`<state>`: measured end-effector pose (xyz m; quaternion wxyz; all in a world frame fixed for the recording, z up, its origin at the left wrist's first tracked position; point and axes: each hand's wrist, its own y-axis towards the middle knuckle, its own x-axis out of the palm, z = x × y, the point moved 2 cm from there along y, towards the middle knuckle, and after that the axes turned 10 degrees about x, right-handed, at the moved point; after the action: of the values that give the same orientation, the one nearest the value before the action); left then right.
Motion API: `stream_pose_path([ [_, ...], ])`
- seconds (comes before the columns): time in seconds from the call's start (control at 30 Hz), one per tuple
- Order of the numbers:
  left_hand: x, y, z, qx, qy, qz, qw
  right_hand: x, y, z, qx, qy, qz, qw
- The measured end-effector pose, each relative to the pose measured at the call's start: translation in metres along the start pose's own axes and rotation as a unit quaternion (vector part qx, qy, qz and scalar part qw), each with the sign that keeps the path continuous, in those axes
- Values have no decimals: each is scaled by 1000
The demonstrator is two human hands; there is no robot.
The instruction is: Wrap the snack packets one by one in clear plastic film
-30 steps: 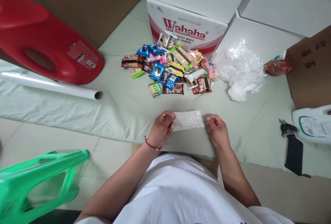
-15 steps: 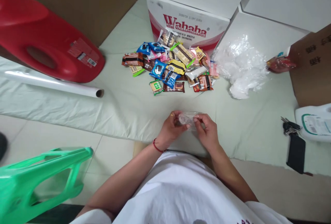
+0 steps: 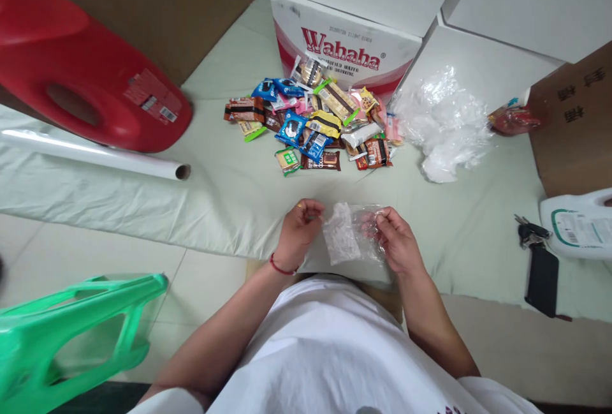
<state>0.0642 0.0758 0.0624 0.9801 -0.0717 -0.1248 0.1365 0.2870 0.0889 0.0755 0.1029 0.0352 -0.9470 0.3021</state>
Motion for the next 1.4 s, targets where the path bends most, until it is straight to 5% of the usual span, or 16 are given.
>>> stream_pose_path([
  [0.1,-1,-14,9,47,18,44,998,3,-4,-4,-30,11,-1,999],
  [0.33,38,-30,-1,-122,-69,-115,983,16,-12,0,14,107,-70,992],
  [0.47,49,-21,-9,-151,-189,-97,965,13,-9,7,45,136,-72,987],
  [0.8,21,-7,-13,-101,-191,17,976,-12,9,8,-50,74,127,988],
  [1.03,-1,9,0,-51,-79,19,995,-26,13,0,-97,-53,154,982],
  [1.3,-12,28,-4,-61,-73,27,995,-44,14,-11,-126,-72,193,970],
  [1.4,-15,31,-4,-4,-64,27,998,-52,16,-13,-128,-85,203,967],
])
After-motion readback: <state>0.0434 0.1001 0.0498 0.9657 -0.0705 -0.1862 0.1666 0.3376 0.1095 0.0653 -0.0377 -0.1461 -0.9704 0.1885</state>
